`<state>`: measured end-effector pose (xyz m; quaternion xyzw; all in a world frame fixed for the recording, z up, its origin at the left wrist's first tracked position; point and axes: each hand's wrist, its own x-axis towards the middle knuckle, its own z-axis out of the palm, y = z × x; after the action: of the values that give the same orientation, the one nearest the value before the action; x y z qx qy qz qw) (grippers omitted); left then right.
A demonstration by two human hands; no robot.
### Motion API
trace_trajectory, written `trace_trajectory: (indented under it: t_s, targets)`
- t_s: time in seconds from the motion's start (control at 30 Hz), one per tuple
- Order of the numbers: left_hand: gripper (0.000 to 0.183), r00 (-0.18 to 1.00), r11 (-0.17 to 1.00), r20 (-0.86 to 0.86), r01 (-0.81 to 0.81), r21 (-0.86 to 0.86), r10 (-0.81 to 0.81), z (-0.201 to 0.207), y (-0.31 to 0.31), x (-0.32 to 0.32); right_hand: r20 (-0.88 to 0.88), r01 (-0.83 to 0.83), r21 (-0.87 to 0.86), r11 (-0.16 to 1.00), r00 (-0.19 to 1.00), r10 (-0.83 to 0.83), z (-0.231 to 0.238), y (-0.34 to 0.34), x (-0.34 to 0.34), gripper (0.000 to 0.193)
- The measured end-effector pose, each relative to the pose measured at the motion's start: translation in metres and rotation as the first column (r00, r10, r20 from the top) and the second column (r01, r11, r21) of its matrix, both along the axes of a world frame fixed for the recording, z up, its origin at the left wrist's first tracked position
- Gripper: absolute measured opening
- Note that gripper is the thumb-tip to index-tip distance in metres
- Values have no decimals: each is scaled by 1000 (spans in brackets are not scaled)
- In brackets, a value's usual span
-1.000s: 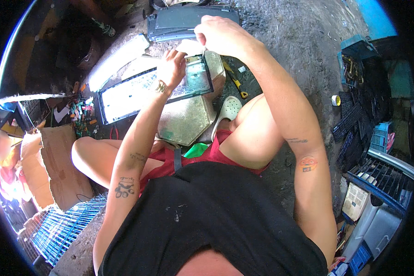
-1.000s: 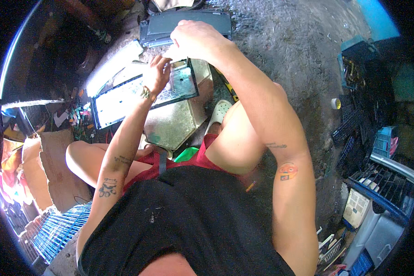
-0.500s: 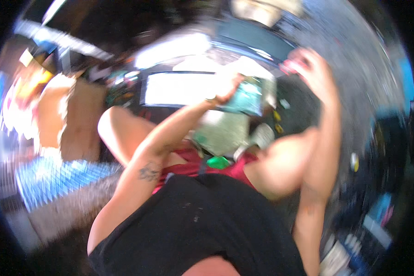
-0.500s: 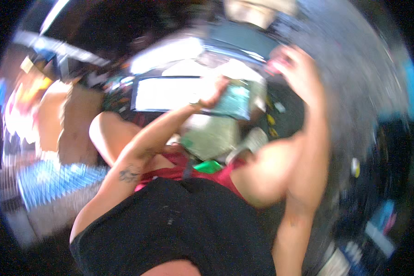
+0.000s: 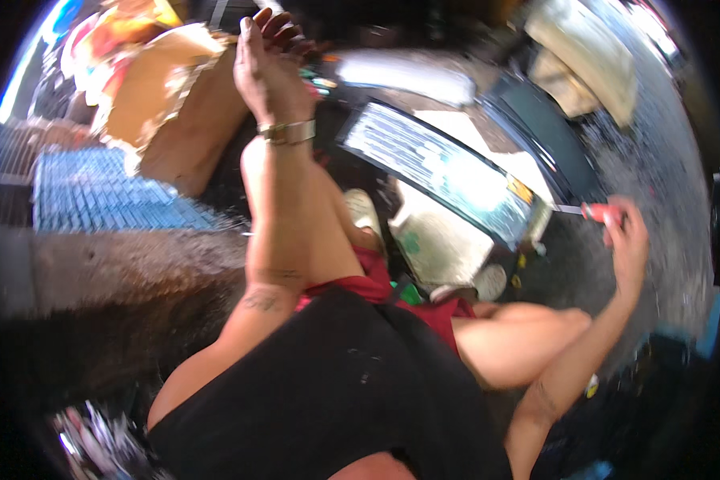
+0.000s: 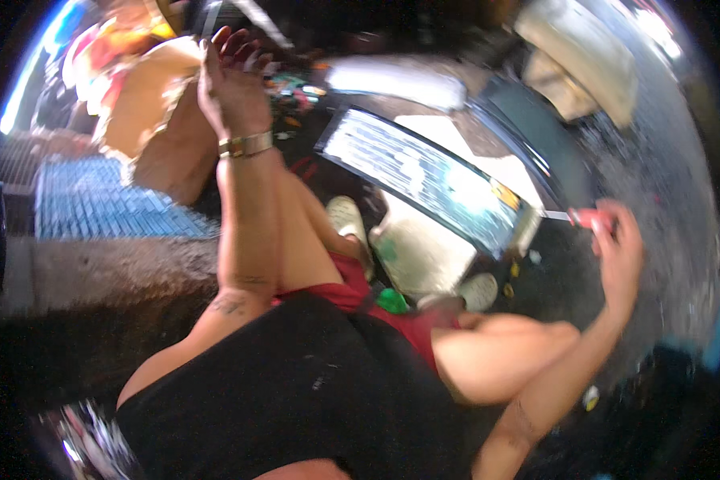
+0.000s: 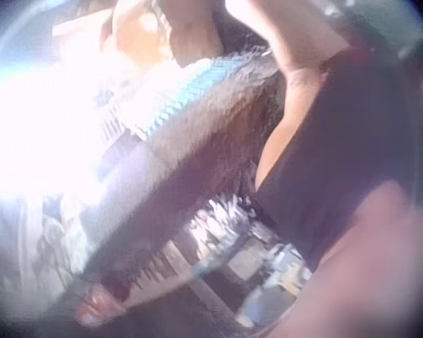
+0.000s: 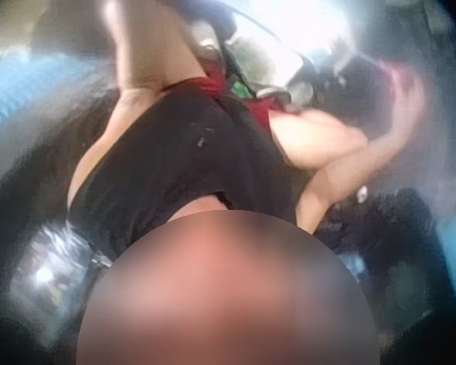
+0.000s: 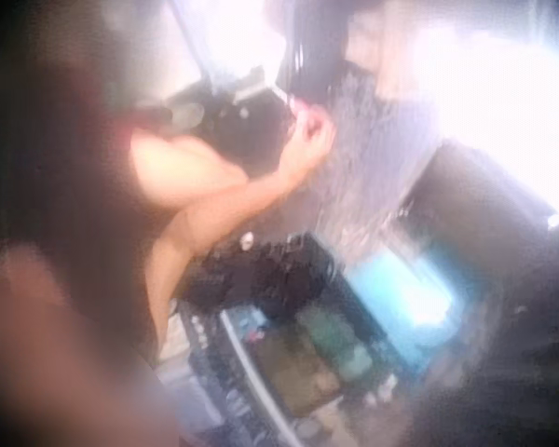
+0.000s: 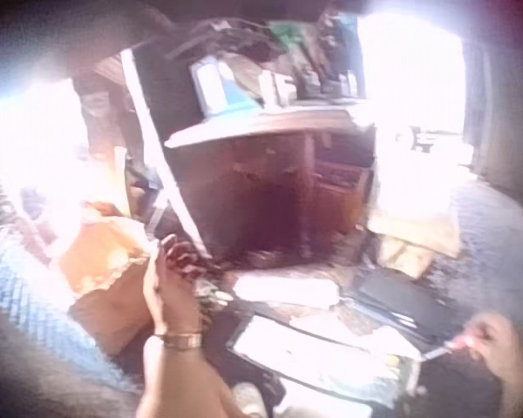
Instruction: The person sits on the floor and disassembles a black plastic electronic housing. They use a screwdriver to remove screws, a hammer to tap the casing, and a pry tool to separate the shell from the internal components. The person removes the front cover, internal frame, and a transparent plastic sheet, placing the parts aside.
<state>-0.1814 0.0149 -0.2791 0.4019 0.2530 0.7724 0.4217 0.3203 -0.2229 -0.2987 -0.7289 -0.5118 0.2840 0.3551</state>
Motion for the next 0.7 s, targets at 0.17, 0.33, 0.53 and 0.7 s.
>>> trace_trajectory:
  t_s: [0.17,0.33,0.53,0.7]
  targets:
    - [37,481,968,-854,-44,-248,-197,-100,-30,57,-123,48,81,996,992,-38,8,13,-22,34]
    - [82,-410,991,-904,-103,-86,-121,-206,-87,100,-62,58,70,996,997,-54,12,22,-39,31]
    - [73,-325,998,-944,-37,-44,-54,-233,-83,92,2,14,76,997,1000,-14,7,34,-36,31]
    - [71,-352,992,-930,19,-121,-106,-219,-69,101,120,13,150,989,992,-31,-5,41,-38,31]
